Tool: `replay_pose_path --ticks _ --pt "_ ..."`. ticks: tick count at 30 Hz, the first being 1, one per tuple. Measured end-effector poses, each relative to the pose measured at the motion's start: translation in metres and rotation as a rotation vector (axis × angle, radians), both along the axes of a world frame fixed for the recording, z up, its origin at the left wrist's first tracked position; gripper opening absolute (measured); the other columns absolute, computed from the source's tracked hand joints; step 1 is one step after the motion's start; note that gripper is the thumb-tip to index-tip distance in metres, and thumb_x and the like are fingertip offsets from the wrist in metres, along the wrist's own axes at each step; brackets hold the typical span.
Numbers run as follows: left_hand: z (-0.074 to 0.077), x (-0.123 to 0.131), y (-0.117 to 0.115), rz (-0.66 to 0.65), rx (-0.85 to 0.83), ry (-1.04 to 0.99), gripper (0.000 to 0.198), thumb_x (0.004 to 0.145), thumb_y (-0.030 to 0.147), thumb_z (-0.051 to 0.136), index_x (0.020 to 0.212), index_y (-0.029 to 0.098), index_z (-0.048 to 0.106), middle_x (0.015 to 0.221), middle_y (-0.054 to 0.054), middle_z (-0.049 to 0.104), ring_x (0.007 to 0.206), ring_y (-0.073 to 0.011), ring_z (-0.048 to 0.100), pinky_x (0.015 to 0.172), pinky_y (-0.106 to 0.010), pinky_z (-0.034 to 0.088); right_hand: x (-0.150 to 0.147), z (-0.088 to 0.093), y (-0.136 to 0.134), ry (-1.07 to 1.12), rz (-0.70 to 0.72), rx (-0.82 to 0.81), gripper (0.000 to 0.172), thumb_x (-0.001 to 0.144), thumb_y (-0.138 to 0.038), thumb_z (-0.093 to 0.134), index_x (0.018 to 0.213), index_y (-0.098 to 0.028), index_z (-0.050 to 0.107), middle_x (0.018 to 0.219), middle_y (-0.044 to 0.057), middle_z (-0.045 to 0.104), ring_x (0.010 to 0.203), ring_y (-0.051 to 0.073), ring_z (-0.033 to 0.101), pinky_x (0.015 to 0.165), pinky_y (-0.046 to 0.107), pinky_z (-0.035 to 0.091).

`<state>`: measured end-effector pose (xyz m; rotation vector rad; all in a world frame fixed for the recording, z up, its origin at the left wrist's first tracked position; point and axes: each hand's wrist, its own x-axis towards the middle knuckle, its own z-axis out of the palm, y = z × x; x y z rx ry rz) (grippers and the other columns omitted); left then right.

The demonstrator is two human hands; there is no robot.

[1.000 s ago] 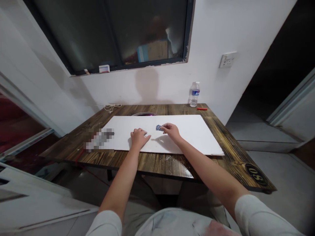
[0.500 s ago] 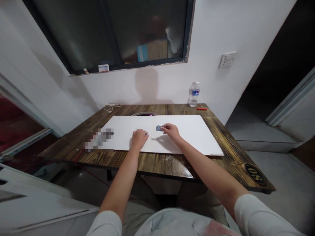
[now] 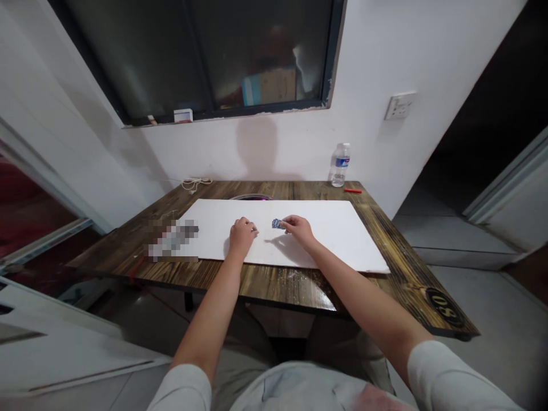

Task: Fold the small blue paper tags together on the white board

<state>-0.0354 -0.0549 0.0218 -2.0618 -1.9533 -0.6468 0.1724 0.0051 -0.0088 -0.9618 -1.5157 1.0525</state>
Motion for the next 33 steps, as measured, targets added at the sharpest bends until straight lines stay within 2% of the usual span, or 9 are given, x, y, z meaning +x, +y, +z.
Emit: replay_pose_path --ticks 4,7,10,13,16,20,26,33 --pt "0.002 0.001 -0.001 -0.100 0.127 -0.106 0.010 0.082 0.023 0.072 0.074 0.021 0.066 0.087 -0.005 0.065 0.090 -0.0219 0.056 0.080 -0.034 0.044 -0.001 0.003 -0.005 -0.040 0.019 -0.073 0.020 0.071 -0.037 0.071 0.072 -0.018 0.067 0.055 -0.002 0.063 0.047 0.011 0.058 0.053 0.023 0.044" --pt "0.002 0.007 -0.003 -0.245 0.195 -0.173 0.014 0.088 0.024 0.065 0.074 0.020 0.064 0.080 -0.004 0.064 0.085 -0.0191 0.057 0.078 -0.032 0.045 -0.004 0.004 -0.012 -0.064 0.106 -0.168 0.020 0.070 -0.036 0.073 0.069 -0.018 0.064 0.046 -0.004 0.059 0.041 0.012 0.055 0.046 0.022 0.043" --pt "-0.001 0.014 -0.006 -0.379 0.230 -0.184 0.017 0.093 0.027 0.058 0.078 0.020 0.065 0.082 -0.005 0.065 0.084 -0.0176 0.058 0.078 -0.031 0.047 -0.011 0.005 -0.021 -0.017 0.203 -0.279 0.022 0.069 -0.034 0.075 0.066 -0.019 0.059 0.041 -0.004 0.055 0.040 0.014 0.057 0.043 0.022 0.044" --pt "-0.004 0.022 -0.006 -0.480 0.234 -0.155 0.021 0.096 0.029 0.052 0.086 0.021 0.068 0.086 -0.006 0.066 0.086 -0.0186 0.059 0.079 -0.034 0.049 -0.018 0.006 -0.028 0.085 0.280 -0.371 0.022 0.069 -0.032 0.074 0.066 -0.020 0.056 0.044 -0.003 0.058 0.043 0.016 0.061 0.044 0.023 0.048" --pt "-0.006 0.026 -0.005 -0.546 0.241 -0.110 0.024 0.097 0.028 0.048 0.093 0.020 0.071 0.090 -0.008 0.067 0.089 -0.0195 0.060 0.082 -0.036 0.050 -0.022 0.008 -0.030 0.221 0.290 -0.454 0.019 0.070 -0.026 0.072 0.069 -0.019 0.054 0.054 -0.001 0.065 0.047 0.014 0.064 0.046 0.022 0.048" --pt "-0.006 0.026 -0.003 -0.566 0.270 -0.072 0.022 0.096 0.024 0.049 0.097 0.021 0.071 0.093 -0.008 0.067 0.092 -0.0195 0.059 0.083 -0.035 0.050 -0.019 0.010 -0.026 0.368 0.255 -0.517 0.017 0.075 -0.023 0.072 0.073 -0.017 0.055 0.061 0.001 0.067 0.051 0.013 0.065 0.049 0.021 0.050" --pt "-0.007 0.021 -0.001 -0.553 0.306 -0.043 0.023 0.096 0.023 0.049 0.097 0.019 0.072 0.090 -0.009 0.067 0.088 -0.0189 0.058 0.080 -0.033 0.049 -0.013 0.014 -0.021 0.500 0.284 -0.543 0.024 0.078 -0.028 0.078 0.075 -0.015 0.057 0.067 0.003 0.067 0.055 0.012 0.066 0.055 0.021 0.055" --pt "-0.006 0.021 0.000 -0.492 0.211 -0.012 0.023 0.095 0.024 0.051 0.095 0.024 0.074 0.094 -0.008 0.068 0.090 -0.0195 0.058 0.081 -0.033 0.047 -0.011 0.014 -0.021 0.494 0.297 -0.539 0.027 0.068 -0.024 0.086 0.074 -0.015 0.061 0.064 0.002 0.068 0.055 0.012 0.066 0.058 0.021 0.057"
